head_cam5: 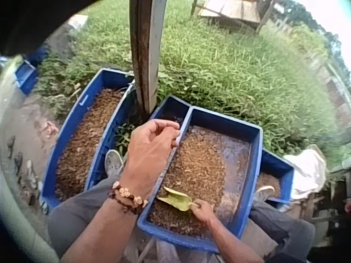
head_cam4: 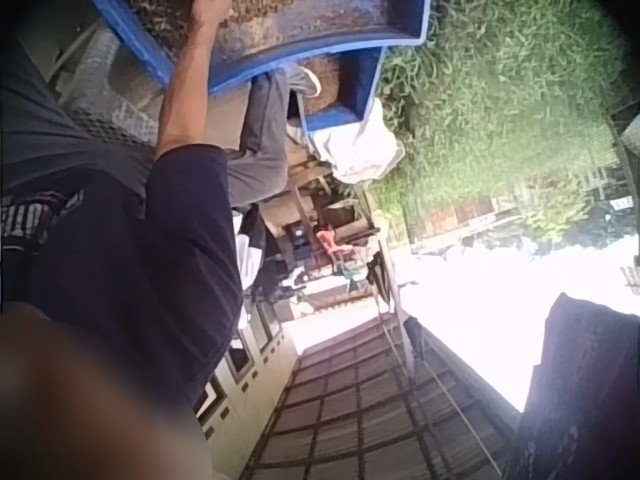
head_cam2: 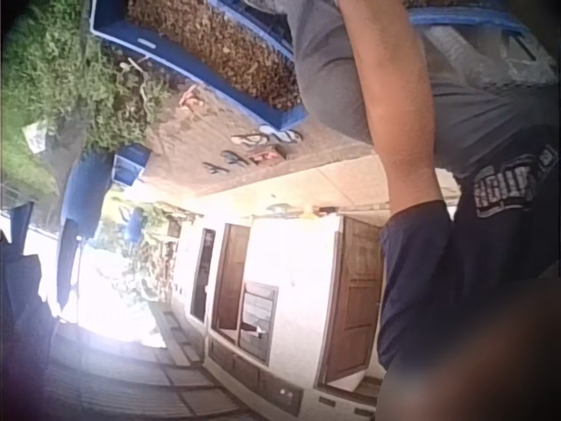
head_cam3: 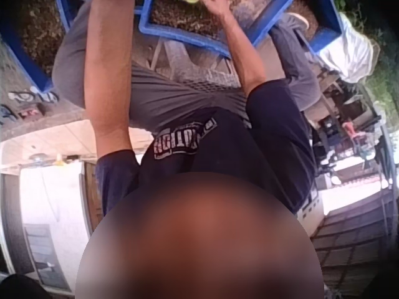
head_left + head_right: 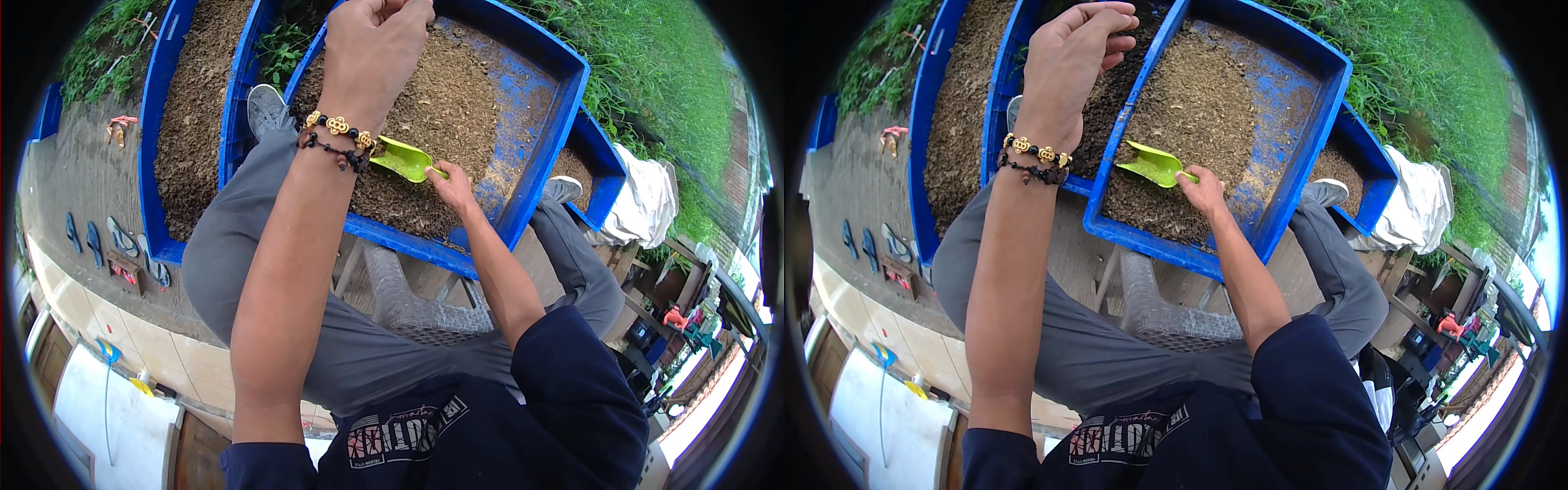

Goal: The recorder uses a small hand scoop to transfer soil between trays.

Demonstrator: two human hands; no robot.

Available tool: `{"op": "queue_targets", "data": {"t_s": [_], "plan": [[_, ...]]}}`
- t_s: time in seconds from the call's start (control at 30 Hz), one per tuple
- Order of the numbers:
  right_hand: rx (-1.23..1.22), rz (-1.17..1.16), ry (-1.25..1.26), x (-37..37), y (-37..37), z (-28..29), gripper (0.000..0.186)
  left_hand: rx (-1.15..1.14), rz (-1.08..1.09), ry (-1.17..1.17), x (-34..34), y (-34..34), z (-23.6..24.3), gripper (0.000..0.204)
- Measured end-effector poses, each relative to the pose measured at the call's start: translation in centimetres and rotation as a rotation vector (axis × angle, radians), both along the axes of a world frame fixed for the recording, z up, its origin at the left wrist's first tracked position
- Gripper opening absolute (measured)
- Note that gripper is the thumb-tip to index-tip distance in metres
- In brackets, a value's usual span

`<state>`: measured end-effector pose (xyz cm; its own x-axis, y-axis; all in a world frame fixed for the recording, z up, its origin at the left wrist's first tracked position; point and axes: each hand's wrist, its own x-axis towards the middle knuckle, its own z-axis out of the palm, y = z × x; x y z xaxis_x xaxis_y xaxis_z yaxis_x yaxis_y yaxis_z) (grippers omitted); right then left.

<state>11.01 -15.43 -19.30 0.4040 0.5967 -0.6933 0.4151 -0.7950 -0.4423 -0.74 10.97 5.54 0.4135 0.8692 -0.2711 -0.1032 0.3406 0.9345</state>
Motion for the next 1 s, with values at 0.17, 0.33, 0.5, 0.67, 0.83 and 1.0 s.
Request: {"op": "queue_targets", "data": {"t_s": [0.17, 0.33, 0.5, 0.67, 0.83, 1.0], "plan": [[0.011, 0.09, -0.047, 2.3, 0.5, 0.0, 0.043, 0.0, -0.01, 0.017, 0.5, -0.4, 1.0, 0.014], [-0.018, 0.043, -0.016, 3.7, 1.2, 1.5, 0.044, -0.052, 0.0, -0.03, 1.3, 0.0, -0.2, 0.013], [-0.141, 0.073, -0.062, 2.3, 7.6, 8.5, 0.048, -0.003, 0.008, 0.056, 0.4, -0.4, 1.5, 0.015], [-0.089, 0.03, -0.153, 0.4, 12.7, 14.4, 0.052, -0.002, 0.007, 0.064, 0.2, -0.3, 1.2, 0.016], [-0.074, -0.028, -0.18, 3.5, 8.4, 10.9, 0.048, -0.01, -0.002, 0.092, 1.0, 0.1, 0.4, 0.016], [-0.184, 0.002, -0.112, 4.8, -0.6, 7.5, 0.043, 0.001, -0.008, 0.047, 0.9, 0.1, 0.2, 0.015]]}}
